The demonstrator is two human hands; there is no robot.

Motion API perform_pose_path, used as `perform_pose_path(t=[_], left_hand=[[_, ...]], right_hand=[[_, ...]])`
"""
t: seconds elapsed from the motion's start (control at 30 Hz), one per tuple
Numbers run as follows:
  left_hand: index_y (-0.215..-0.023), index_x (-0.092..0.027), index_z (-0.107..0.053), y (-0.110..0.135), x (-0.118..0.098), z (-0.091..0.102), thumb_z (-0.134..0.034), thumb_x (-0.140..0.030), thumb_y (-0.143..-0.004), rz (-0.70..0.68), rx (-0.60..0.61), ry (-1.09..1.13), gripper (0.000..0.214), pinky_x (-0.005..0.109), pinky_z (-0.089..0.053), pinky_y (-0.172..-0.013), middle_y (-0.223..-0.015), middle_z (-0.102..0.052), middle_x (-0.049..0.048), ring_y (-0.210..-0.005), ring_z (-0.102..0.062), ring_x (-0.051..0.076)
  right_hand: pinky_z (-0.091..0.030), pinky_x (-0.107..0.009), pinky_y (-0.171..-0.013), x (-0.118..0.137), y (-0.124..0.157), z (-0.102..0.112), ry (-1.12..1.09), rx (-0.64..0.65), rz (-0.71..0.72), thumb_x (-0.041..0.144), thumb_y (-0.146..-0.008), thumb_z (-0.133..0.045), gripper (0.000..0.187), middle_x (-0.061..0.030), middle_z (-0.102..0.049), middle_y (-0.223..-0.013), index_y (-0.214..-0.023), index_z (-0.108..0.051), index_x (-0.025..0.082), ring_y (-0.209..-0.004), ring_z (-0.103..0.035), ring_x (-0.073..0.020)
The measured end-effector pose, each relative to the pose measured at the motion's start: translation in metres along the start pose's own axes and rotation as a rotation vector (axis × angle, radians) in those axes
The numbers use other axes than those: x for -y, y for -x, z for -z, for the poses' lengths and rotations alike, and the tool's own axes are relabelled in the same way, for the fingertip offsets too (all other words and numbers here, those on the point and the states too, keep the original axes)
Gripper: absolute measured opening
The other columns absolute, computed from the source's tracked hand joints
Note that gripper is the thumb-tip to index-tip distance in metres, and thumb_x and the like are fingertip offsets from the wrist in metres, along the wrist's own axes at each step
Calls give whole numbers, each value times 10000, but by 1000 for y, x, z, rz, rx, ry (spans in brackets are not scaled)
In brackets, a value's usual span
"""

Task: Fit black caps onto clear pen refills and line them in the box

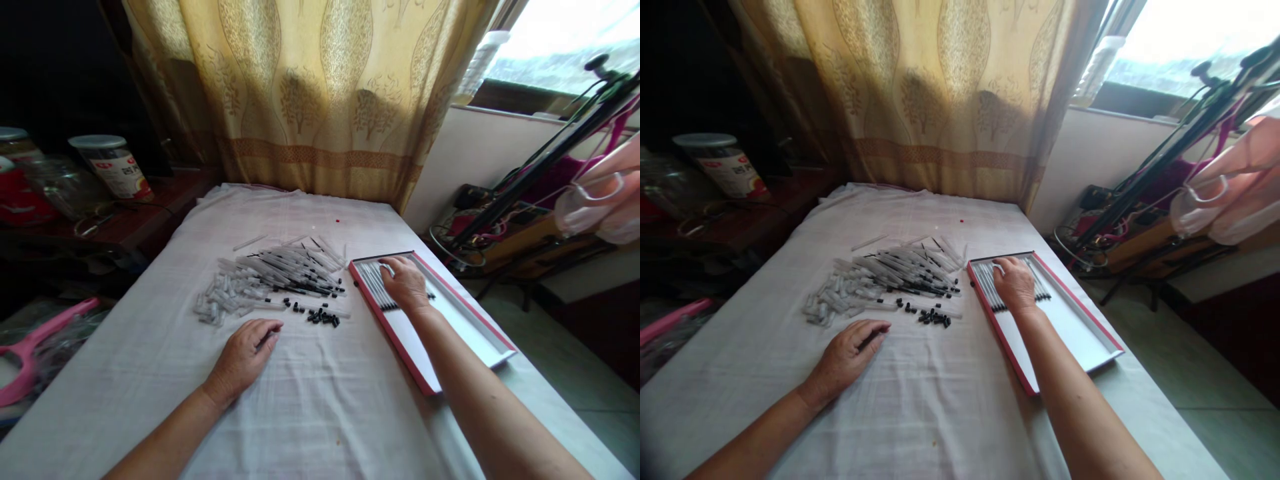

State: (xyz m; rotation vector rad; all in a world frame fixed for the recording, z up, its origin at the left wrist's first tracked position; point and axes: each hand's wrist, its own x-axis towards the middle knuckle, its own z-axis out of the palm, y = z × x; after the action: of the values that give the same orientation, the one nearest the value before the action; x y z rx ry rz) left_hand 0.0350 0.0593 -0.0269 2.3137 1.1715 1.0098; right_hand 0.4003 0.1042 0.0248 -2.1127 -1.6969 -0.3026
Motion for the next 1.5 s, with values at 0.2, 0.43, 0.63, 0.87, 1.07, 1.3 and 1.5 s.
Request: perform_pose_path(t=[0.2,0.43,0.63,0.87,1.07,1.3,1.5], left_hand=[[-988,-210,-703,0,0,0,-538,-252,-902,-22,13,10,191,318,-570,-801,-919,-751,58,-857,-698,191],[-967,-198,-708,0,-1,-1,-534,-216,-892,-44,6,3,191,319,-567,-792,-902,-752,62,-847,-696,194],[-966,-209,-714,0,-4,1,-535,-206,-884,-54,7,-9,197,319,-571,-795,-901,-753,62,-850,-697,197],[-1117,-212,-662,4,-4,3,-505,-240,-935,-144,-75,-93,242,356,-549,-881,-1020,-731,77,-956,-679,213],[-1349,-209,-510,8,-9,5,-524,-332,-954,-251,-167,-233,413,422,-454,-1013,-1274,-622,126,-1176,-577,256],[-1080,-183,-647,9,-9,5,-440,-289,-990,-274,-6,-232,249,348,-530,-801,-903,-734,69,-815,-682,200],[-1019,-200,-608,6,-4,3,-433,-312,-974,-89,-87,-130,213,285,-557,-754,-914,-714,54,-836,-696,189]], right_hand=[[-460,-332,-870,84,16,-11,-52,176,301,259,-915,-534,249,-94,-724,-1013,-1048,-742,230,-978,-634,-246],[-467,-305,-798,107,9,-35,-42,213,208,300,-901,-579,229,-65,-726,-997,-1055,-744,255,-900,-658,-209],[-449,-292,-713,109,9,-29,-80,126,126,291,-913,-534,247,-88,-728,-945,-929,-771,222,-828,-662,-210],[-494,-301,-726,87,51,3,-509,-218,-84,342,-865,-537,256,-69,-722,-867,-901,-742,194,-739,-651,-195],[-531,-301,-694,105,113,5,-966,43,-64,353,-857,-567,226,-74,-735,-840,-874,-716,183,-783,-679,-206],[-525,-283,-674,124,121,0,-970,186,29,308,-870,-543,224,-74,-741,-842,-867,-734,189,-763,-681,-194],[-494,-325,-847,96,82,-9,-566,157,-12,248,-880,-543,210,-72,-733,-990,-954,-735,205,-921,-674,-220]])
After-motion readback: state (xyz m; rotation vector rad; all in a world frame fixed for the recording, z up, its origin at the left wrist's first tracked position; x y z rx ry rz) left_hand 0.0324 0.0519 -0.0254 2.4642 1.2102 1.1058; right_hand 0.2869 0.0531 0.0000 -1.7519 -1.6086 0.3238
